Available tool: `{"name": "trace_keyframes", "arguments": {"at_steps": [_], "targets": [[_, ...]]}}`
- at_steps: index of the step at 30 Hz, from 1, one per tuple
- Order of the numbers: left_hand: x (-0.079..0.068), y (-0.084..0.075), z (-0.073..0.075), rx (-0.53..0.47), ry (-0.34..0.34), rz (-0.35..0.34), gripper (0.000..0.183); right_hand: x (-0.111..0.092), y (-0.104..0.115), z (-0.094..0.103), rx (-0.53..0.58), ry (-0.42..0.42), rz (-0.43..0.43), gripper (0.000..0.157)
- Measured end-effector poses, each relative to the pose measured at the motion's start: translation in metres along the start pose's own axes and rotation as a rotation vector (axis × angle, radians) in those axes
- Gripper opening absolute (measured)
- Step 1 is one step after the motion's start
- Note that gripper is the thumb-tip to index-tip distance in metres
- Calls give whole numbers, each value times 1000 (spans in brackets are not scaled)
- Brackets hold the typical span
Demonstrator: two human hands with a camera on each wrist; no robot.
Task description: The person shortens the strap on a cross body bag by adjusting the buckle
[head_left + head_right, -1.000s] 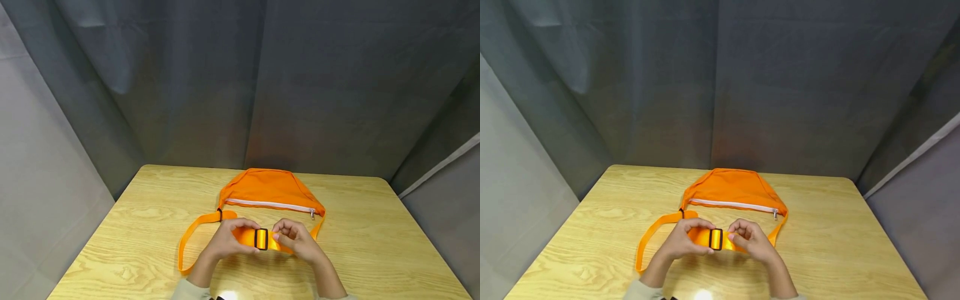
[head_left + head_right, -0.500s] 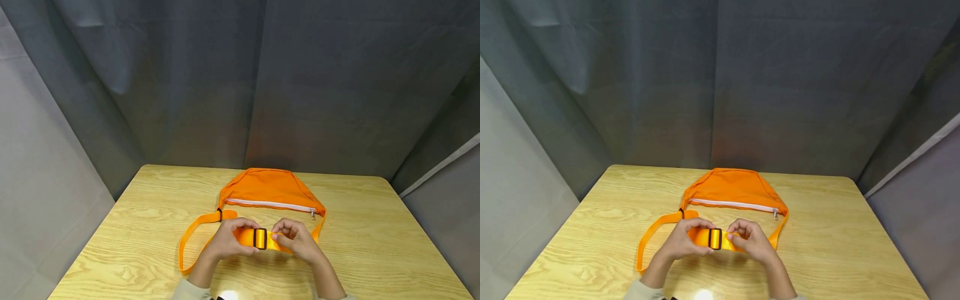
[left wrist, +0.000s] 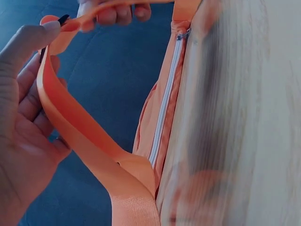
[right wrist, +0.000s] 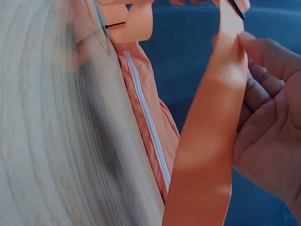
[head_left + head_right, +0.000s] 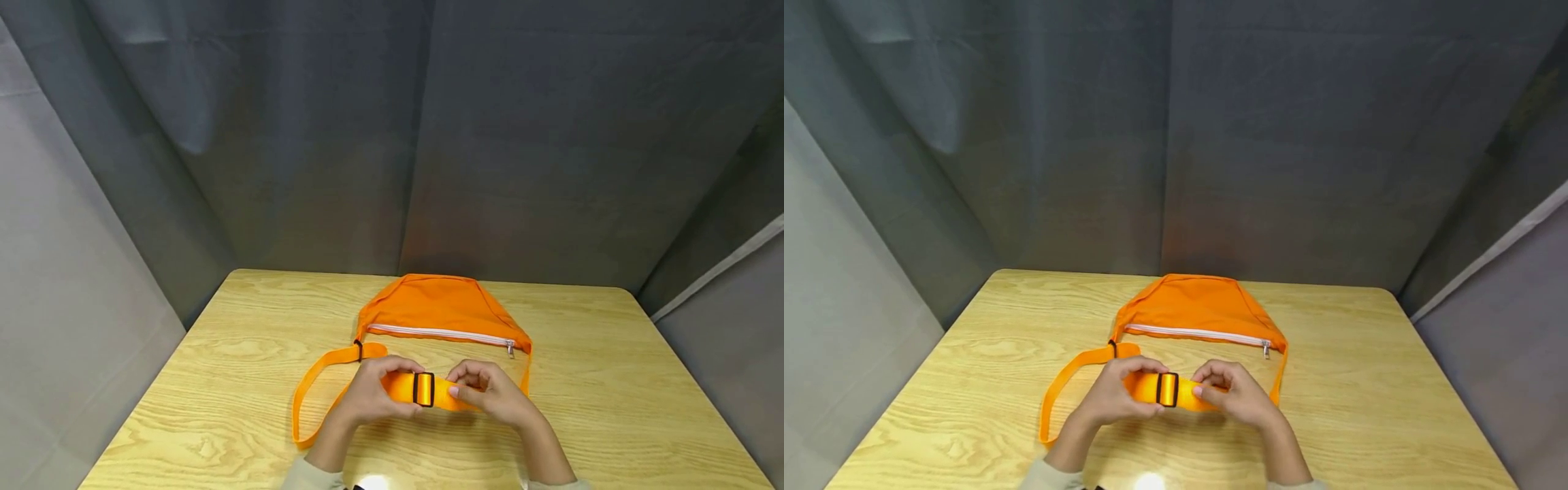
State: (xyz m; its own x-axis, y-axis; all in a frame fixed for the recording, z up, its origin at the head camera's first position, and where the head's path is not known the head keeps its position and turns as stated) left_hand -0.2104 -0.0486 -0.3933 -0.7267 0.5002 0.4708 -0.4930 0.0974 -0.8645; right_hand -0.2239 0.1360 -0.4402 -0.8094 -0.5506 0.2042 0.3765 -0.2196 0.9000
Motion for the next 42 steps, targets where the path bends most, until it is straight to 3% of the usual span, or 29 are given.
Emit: {"name": "trace_keyframes", "arguments": {"at_steps": [11, 20, 29, 35, 42], "targets": [[-3, 34, 2, 32, -6, -36, 46, 0, -1, 0, 58, -48, 35, 6], [-2, 37, -3, 3, 20, -57, 45, 4, 2, -6, 97, -21, 55, 6], [-3, 39, 4, 1, -22, 1, 46, -3, -7, 9, -27, 1, -36, 11], [-3, 41, 3, -30, -25, 51, 46, -2, -2, 9, 10, -42, 36, 6], [-1, 45, -2, -36, -11, 42, 46, 6, 3, 0, 35, -49, 60, 7]]}}
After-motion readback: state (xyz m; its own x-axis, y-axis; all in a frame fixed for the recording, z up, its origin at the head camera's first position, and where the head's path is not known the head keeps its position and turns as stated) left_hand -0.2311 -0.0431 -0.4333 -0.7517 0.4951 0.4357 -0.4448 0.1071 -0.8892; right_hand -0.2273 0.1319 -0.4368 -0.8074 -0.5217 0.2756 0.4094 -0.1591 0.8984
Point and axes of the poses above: each hand's wrist, its own x-axis towards the middle knuckle, its own z-axis out of the back of the hand, y = z × x, the point moved 6 cm from there along x, towards the middle knuckle, and after that the axes turned 12 degrees about -x, right-handed, at the moved point
